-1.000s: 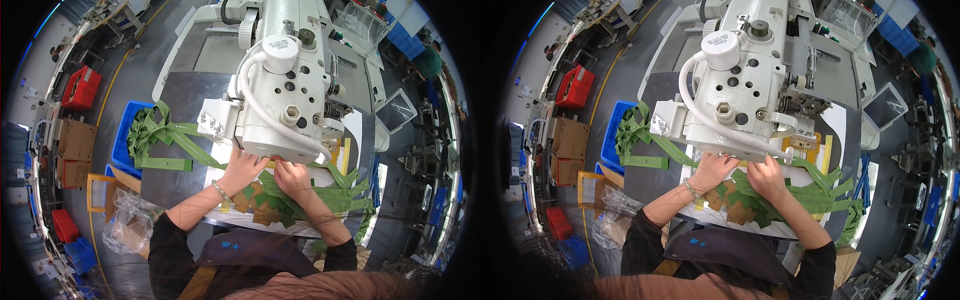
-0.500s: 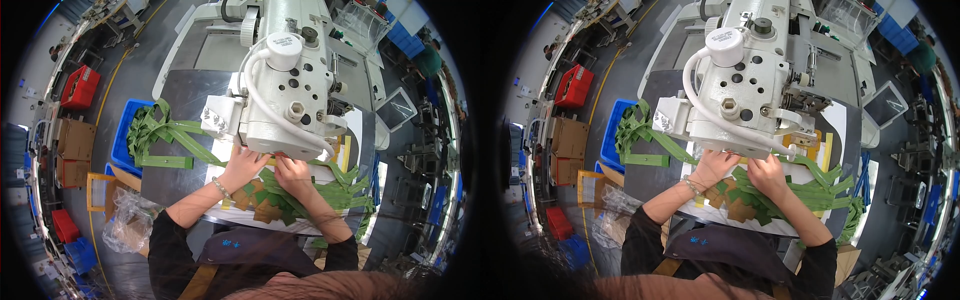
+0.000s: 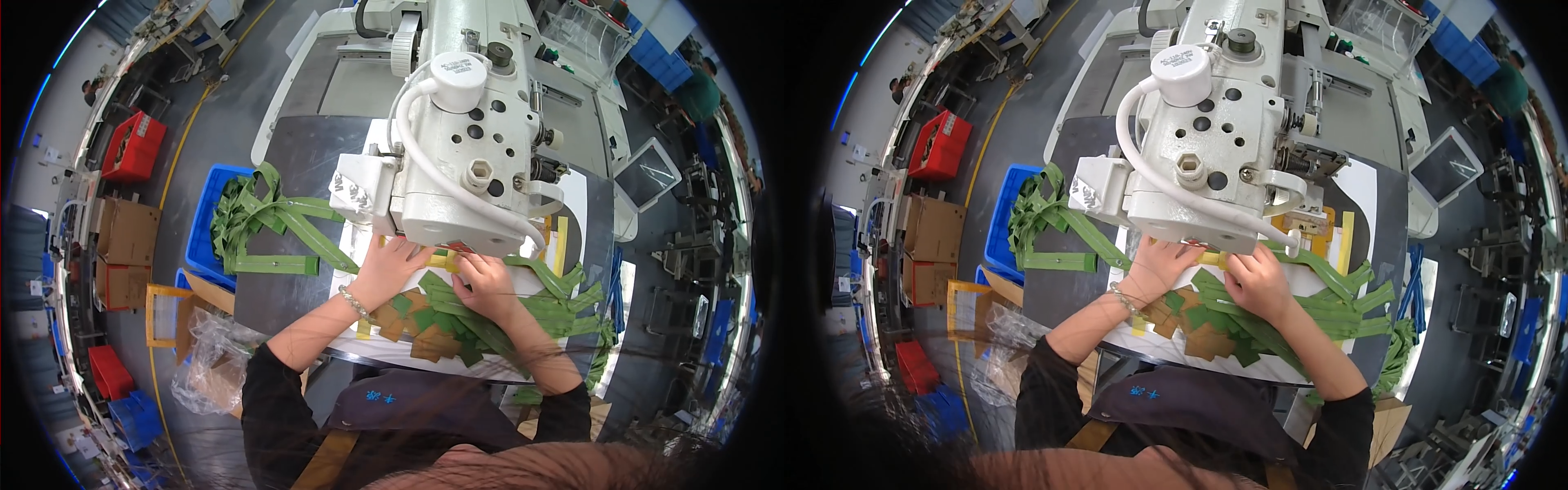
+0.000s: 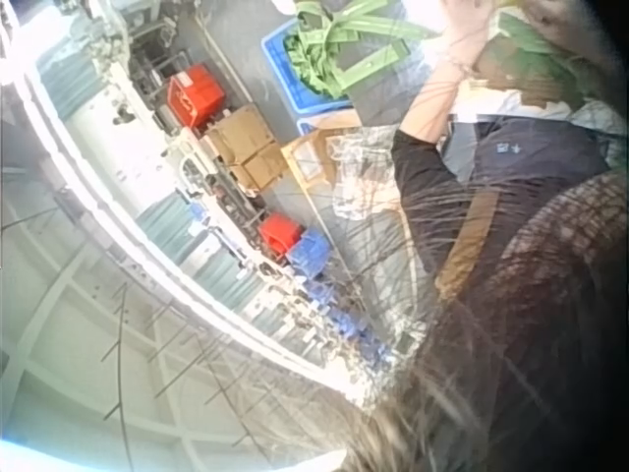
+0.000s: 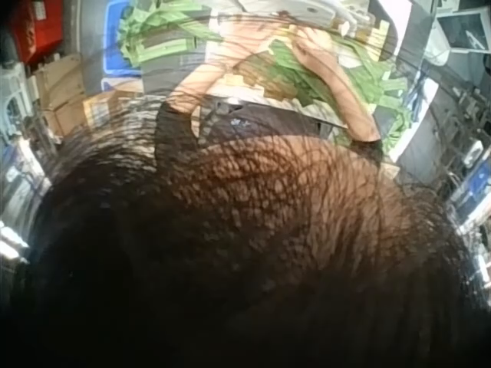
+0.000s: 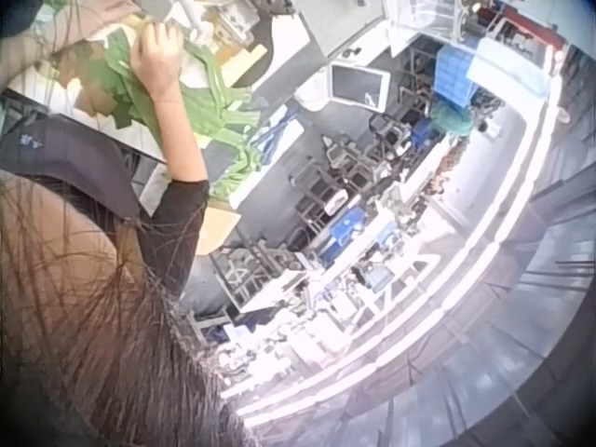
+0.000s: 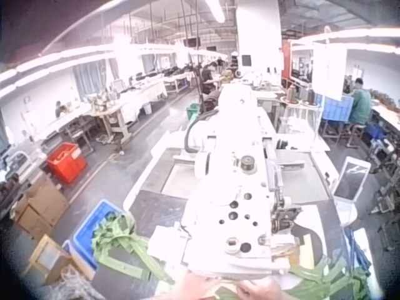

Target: The recorder is using an industrial sewing machine to join and assemble strips of green and brown fabric.

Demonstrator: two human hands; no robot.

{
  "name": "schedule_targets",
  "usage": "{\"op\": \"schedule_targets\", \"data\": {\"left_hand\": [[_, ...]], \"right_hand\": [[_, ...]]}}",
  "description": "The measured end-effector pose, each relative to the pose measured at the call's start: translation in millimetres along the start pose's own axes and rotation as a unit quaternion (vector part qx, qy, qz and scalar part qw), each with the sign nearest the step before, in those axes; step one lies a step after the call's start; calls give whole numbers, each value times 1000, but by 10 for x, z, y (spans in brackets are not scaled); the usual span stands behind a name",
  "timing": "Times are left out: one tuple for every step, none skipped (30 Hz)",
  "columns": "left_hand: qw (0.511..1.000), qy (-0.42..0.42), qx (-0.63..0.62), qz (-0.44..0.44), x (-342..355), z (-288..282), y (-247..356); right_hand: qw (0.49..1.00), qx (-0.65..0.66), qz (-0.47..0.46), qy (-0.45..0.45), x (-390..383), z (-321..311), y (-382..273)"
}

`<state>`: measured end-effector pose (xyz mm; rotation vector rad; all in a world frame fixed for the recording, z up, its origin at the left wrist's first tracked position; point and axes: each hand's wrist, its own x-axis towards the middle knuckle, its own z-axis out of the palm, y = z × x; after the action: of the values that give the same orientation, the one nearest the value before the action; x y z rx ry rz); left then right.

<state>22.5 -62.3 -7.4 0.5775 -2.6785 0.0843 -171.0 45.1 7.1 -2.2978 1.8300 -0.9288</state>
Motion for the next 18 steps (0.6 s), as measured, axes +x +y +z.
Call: {"op": "schedule_targets", "data": {"left_hand": [[1000,0,-1,2,4,-2,-29],[1000,-9,-17,1,8,7,-64],[999,-18,-30,-1,7,11,-107],[999,-17,-28,0,-1,67,-157],[992,-89,-84,-43,-14,161,-219],[974,-161,-140,-83,35,178,-264],[974,-160,-140,-81,71,187,-314],[966,-178,-161,-91,106,193,-368],[958,-196,-183,-100,155,192,-414],[959,-195,-182,-100,138,240,-477],[959,-164,-215,-83,88,341,-550],[958,-132,-247,-66,113,361,-588],[958,-132,-247,-65,145,386,-626],[944,-127,-299,-51,176,410,-663],[927,-122,-351,-37,229,368,-665],[927,-123,-353,-37,276,327,-652],[928,-126,-346,-51,325,285,-630],[930,-129,-339,-66,354,241,-615]], "right_hand": [[1000,13,-12,5,-9,-5,28],[1000,12,-10,6,-16,-6,45],[1000,12,-9,5,-11,1,53],[1000,11,-7,5,-6,10,61],[1000,12,-8,6,-3,19,70],[1000,9,-2,-1,-7,27,88],[1000,7,3,-9,-11,35,109],[1000,6,5,-8,-10,41,139],[1000,16,6,-14,-13,42,182],[999,27,4,-21,-6,36,199],[999,26,3,-20,-5,37,204],[998,30,24,-40,-7,49,223],[997,33,46,-60,-11,57,239],[997,32,46,-60,-26,61,257],[997,33,55,-54,-43,63,268],[996,33,64,-47,-54,65,274],[996,33,65,-48,-64,51,277],[998,7,43,-34,-34,-6,251]]}}
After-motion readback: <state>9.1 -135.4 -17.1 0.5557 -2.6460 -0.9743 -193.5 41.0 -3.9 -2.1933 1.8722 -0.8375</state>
